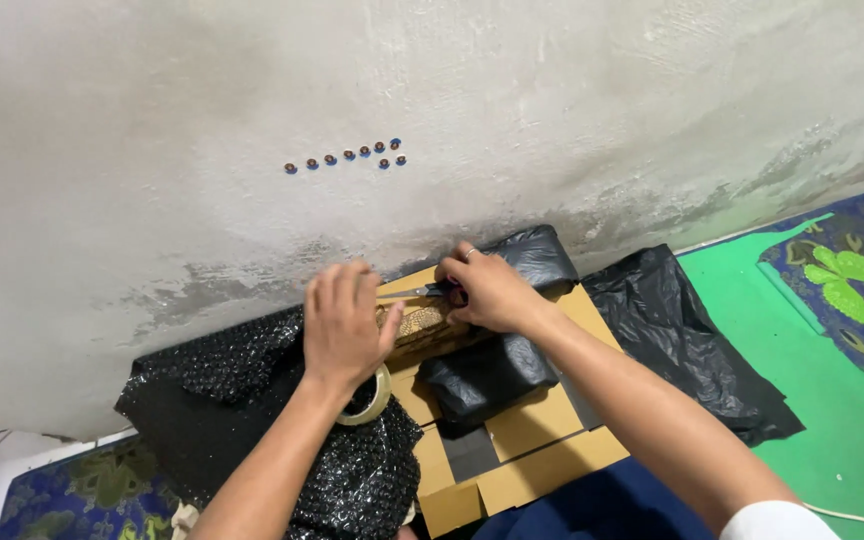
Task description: Wrapping small items in black plastic and bubble wrap for shipping
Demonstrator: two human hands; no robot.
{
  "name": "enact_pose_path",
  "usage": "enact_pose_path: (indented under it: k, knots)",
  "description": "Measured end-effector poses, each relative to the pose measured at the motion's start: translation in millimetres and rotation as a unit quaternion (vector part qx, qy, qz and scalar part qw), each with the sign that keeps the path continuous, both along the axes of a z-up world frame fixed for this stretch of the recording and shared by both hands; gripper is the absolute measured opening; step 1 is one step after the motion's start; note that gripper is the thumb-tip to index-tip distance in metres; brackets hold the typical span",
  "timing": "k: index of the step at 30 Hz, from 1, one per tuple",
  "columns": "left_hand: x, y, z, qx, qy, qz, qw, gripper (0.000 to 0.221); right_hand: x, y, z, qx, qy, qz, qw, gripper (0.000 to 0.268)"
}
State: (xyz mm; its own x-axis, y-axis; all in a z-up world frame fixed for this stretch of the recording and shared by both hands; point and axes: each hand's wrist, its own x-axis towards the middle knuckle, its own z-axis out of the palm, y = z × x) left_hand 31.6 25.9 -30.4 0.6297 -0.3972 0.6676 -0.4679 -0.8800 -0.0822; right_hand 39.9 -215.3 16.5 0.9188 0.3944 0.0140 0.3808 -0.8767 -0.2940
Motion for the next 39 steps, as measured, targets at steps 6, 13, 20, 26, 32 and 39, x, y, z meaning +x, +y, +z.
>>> enact_pose_path:
  k: [6,13,20,26,32,39]
  knots:
    - [-5,-22,-14,0.088,0.115,-0.109,0.983,0.043,2,-2,-5,0.021,-0.038,0.064,0.997,0.068]
    - [28,-7,-50,0.076,0.157,-0.047,0.983,0.02,-9,-63,17,-0.083,-0.022,0.003,0.996,0.1]
    - [-14,-27,-41,0.017,-0.005,-0.044,0.999,0.016,2,-90,-4,-0.19,-0.031,-0.017,0.981,0.11]
    - [-82,-88,-30,-0.011,0.232,-0.178,0.956,0.037,4,-88,3,-0.232,-0.05,0.003,0.972,0.112]
    - [-91,-104,-37,0.082,0.478,-0.067,0.872,0.1,2,-92,0,-0.206,-0.034,0.008,0.978,0.113]
    - [-91,-101,-62,0.0,0.474,-0.076,0.877,0.101,-40,-100,17,-0.118,-0.006,-0.006,0.993,0.105]
